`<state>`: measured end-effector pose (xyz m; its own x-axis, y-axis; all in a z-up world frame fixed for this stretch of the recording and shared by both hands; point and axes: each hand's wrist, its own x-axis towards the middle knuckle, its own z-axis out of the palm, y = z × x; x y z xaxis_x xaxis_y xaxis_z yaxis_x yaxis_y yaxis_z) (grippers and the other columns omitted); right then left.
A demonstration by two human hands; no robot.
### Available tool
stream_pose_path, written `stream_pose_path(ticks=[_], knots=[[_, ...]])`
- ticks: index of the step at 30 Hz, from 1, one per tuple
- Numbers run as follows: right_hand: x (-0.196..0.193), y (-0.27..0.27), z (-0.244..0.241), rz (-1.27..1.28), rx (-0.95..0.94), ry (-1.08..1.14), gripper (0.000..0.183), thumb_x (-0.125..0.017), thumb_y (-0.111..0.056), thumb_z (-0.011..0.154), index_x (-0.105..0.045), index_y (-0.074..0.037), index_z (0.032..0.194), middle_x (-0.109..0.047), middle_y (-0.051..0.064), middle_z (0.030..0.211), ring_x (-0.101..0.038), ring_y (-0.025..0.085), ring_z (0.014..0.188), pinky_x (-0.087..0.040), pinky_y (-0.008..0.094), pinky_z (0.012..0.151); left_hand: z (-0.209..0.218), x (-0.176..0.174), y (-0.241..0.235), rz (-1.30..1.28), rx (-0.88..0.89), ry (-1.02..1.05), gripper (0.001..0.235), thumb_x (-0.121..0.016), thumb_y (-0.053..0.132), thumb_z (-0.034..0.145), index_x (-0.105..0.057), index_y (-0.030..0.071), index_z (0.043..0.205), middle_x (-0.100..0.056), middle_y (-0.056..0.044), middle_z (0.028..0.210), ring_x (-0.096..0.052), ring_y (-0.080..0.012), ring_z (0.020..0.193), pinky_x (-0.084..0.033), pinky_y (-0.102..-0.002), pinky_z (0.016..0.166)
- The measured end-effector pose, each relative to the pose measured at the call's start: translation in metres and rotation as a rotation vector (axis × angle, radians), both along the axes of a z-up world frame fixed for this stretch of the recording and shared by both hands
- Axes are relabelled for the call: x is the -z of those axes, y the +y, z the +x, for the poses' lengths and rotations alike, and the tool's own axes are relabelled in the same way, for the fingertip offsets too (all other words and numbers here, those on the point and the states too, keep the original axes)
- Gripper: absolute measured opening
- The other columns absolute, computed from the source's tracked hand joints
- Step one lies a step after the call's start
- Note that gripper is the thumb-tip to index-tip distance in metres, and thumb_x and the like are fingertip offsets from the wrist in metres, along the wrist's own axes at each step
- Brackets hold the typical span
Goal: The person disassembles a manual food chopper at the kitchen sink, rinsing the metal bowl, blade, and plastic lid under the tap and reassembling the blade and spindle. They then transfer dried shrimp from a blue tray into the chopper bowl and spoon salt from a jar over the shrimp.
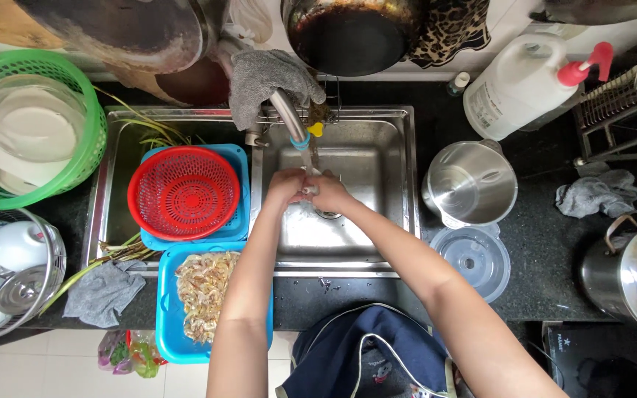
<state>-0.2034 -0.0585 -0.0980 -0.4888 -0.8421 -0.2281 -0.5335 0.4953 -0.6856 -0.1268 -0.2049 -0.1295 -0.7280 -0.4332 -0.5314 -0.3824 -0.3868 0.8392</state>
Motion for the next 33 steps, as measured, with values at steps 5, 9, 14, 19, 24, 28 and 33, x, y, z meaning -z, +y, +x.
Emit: stream_pose_path(ticks=[5,9,14,19,24,28,33], knots=[[-0.015,0.005,0.000,-0.026,0.309,-0.076,0.043,-0.077,-0.042,0.087,-0.072,-0.015,0.120,-0.067,0.022,0.114,-0.062,0.041,0.109,-0.049,0.048,0.095,-0.022,0.018,-0.040,0.004,-0.102,0.066,0.011,-0.059,0.001,0.089,-0.067,0.000,0.096,-0.068,-0.013,0.083,-0.067,-0.0212,0.059,-0.057,-0.033,0.048],[0.002,0.022,-0.005,-0.051,0.414,-0.611,0.035,-0.073,-0.032,0.090,-0.072,-0.006,0.112,-0.073,0.007,0.096,-0.068,0.018,0.075,-0.058,0.039,0.065,-0.024,-0.042,-0.063,0.031,-0.298,0.171,0.010,-0.060,0.004,0.088,-0.068,0.008,0.093,-0.071,-0.006,0.079,-0.069,-0.0170,0.062,-0.060,-0.031,0.054],[-0.028,0.060,0.000,-0.074,0.481,-0.787,0.030,-0.071,-0.031,0.094,-0.073,-0.009,0.115,-0.070,0.005,0.090,-0.057,0.010,0.064,-0.053,0.028,0.057,-0.036,-0.078,-0.092,-0.063,-0.328,0.155,0.016,-0.054,0.008,0.089,-0.068,0.006,0.093,-0.073,-0.007,0.084,-0.071,-0.0192,0.064,-0.061,-0.033,0.056],[-0.065,0.090,0.004,-0.247,0.552,-0.824,0.037,-0.070,-0.036,0.096,-0.069,-0.007,0.119,-0.073,0.000,0.094,-0.063,0.006,0.070,-0.057,0.025,0.060,-0.043,-0.010,-0.133,-0.052,-0.412,0.216,0.006,-0.064,0.005,0.091,-0.067,0.000,0.090,-0.072,-0.009,0.085,-0.073,-0.0183,0.075,-0.071,-0.040,0.063],[-0.009,0.123,0.044,-0.193,0.756,-0.908,0.045,-0.067,-0.044,0.100,-0.066,-0.003,0.118,-0.061,0.011,0.080,-0.059,0.016,0.064,-0.051,0.028,0.055,-0.046,-0.032,-0.140,0.071,-0.509,0.171,0.013,-0.059,0.013,0.095,-0.071,0.012,0.090,-0.074,-0.005,0.084,-0.073,-0.0180,0.073,-0.060,-0.033,0.056],[-0.027,0.146,0.059,-0.204,0.791,-0.937,0.041,-0.062,-0.044,0.099,-0.069,-0.009,0.119,-0.066,0.010,0.080,-0.060,0.015,0.064,-0.054,0.026,0.056,-0.065,0.058,-0.222,0.116,-0.481,0.253,0.011,-0.067,0.001,0.095,-0.071,0.009,0.101,-0.074,-0.006,0.091,-0.071,-0.0200,0.077,-0.057,-0.035,0.063],[-0.046,0.150,0.070,-0.280,0.736,-0.704,0.038,-0.059,-0.042,0.103,-0.069,-0.010,0.121,-0.071,0.011,0.090,-0.060,0.013,0.067,-0.049,0.027,0.055,-0.057,0.014,-0.205,0.356,-0.457,0.512,0.008,-0.057,0.005,0.096,-0.062,0.004,0.102,-0.069,-0.011,0.092,-0.072,-0.0268,0.083,-0.068,-0.051,0.081]])
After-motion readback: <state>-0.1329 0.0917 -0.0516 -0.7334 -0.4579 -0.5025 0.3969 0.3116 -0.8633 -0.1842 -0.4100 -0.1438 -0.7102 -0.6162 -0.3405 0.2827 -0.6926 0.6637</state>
